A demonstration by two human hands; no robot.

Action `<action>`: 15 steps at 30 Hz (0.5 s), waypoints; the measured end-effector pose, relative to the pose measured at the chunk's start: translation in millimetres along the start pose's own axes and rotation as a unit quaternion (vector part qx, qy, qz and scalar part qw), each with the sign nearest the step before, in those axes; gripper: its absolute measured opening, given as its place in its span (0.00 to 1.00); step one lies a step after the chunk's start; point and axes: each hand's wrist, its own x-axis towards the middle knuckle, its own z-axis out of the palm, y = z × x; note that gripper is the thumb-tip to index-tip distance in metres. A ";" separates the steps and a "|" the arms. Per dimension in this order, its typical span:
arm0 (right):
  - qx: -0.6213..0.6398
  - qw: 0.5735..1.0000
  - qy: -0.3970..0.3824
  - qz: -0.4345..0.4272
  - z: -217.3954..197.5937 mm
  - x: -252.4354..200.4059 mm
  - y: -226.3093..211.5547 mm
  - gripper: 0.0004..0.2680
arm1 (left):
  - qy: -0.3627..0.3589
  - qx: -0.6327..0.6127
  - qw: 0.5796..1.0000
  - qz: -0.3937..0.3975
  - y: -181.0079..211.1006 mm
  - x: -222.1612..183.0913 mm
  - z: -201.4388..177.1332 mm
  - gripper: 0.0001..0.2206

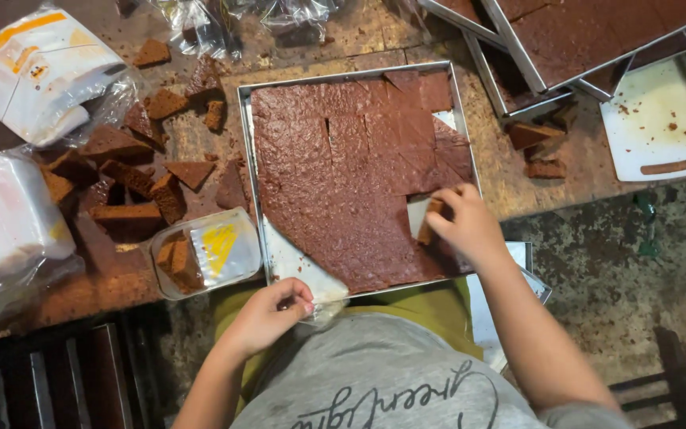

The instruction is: Breaking a large sheet of cake into smaller pieces and placing them into a plastic container.

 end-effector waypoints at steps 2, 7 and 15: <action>0.094 0.993 -0.029 0.062 -10.8 -15.7 0.6 0.18 | 0.017 -0.011 1.000 -0.001 1.9 -7.4 -6.0 0.05; 0.459 0.866 0.016 0.197 -12.5 -31.7 23.8 0.16 | -0.053 -0.298 0.953 0.013 -10.3 -20.7 -19.4 0.10; 0.572 0.809 0.117 0.068 39.5 -15.8 -14.4 0.08 | 0.056 -0.241 0.967 0.051 29.6 -18.1 2.5 0.10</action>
